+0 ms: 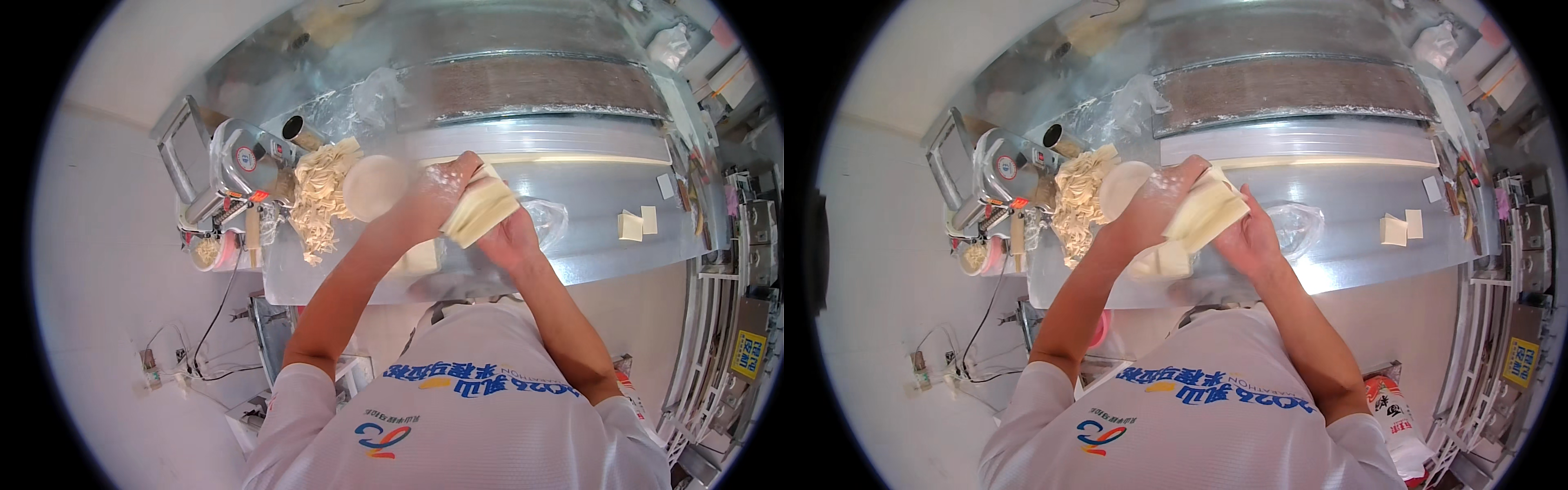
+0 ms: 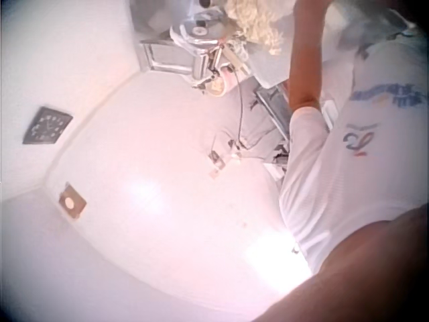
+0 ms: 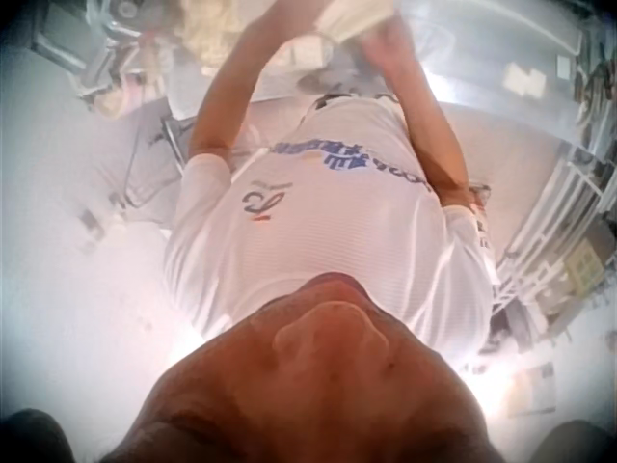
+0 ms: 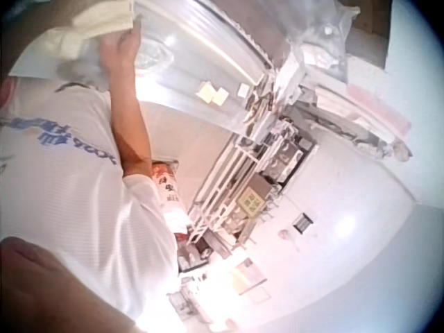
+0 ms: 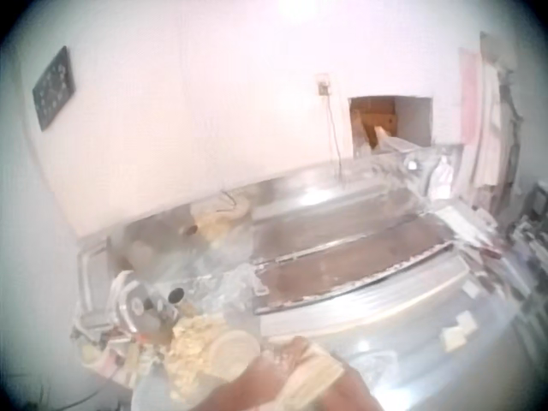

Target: The person separates and stacks square sheets of dough on a stainless steel table. They handle the sheets one by one, occasionally using a plastic bag to separate them, and arrange them into neat piles. The person also uses a knife to cut a block of dough into smaller pieces.

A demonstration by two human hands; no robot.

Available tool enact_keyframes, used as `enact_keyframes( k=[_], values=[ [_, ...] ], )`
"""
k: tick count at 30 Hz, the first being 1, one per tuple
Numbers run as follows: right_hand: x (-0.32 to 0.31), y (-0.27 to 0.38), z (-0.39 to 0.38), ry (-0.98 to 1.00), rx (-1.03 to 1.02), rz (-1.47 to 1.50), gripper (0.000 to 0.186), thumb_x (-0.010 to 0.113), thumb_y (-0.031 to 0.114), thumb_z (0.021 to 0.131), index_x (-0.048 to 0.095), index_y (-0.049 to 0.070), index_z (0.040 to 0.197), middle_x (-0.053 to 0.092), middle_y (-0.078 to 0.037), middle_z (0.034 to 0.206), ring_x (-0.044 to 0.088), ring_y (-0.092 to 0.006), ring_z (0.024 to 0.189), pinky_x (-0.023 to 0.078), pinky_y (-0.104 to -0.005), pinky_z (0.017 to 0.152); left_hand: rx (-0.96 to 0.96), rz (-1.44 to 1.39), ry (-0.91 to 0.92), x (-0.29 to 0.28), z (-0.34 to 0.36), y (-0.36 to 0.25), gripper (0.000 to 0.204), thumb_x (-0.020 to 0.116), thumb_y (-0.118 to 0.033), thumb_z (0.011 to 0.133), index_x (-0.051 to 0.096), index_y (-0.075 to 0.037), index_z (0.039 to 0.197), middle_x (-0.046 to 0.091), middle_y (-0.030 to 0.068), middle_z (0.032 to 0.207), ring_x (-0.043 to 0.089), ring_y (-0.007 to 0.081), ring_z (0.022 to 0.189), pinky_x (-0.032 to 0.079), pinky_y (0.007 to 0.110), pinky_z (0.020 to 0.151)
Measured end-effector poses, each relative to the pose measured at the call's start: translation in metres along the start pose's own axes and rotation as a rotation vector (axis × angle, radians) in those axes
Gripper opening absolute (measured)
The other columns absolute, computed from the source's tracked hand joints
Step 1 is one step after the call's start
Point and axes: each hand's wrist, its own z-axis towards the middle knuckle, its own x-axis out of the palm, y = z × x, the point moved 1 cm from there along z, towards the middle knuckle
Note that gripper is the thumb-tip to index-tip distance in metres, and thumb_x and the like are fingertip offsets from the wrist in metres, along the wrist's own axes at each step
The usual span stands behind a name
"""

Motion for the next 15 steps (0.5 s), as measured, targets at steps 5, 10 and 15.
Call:
enact_keyframes(
  k=[5,10,15],
  values=[
    [-0.01,0.01,-0.015,-0.086,0.055,0.018,0.068,0.034,0.053,0.116,0.053,-0.005,0.146,0.064,-0.016,0.142,0.059,-0.0314,0.135,0.04,-0.0477,0.121,0.035,0.155,-0.104,0.018,-0.018,-0.021,0.025,0.066,-0.025,0.103,0.07,-0.01,0.122,0.064,0.0111,0.109,0.071,0.0332,0.091,0.055,0.046,0.073],
    [-0.019,0.012,-0.018,0.151,0.086,0.11,0.066,0.035,0.055,0.114,0.051,0.0,0.149,0.06,-0.015,0.147,0.056,-0.0326,0.138,0.038,-0.0477,0.122,0.134,0.124,-0.138,0.025,-0.012,-0.026,0.025,0.069,-0.016,0.098,0.071,-0.007,0.122,0.061,0.0121,0.106,0.069,0.0336,0.081,0.054,0.046,0.068],
    [0.016,0.016,-0.039,-0.06,0.071,-0.002,0.06,0.043,0.047,0.114,0.046,-0.001,0.149,0.059,-0.017,0.147,0.055,-0.0314,0.139,0.039,-0.0466,0.121,0.141,0.462,-0.224,0.043,-0.015,0.005,0.023,0.068,-0.014,0.099,0.071,-0.006,0.12,0.061,0.0148,0.106,0.069,0.0343,0.084,0.055,0.044,0.071]
  ],
)
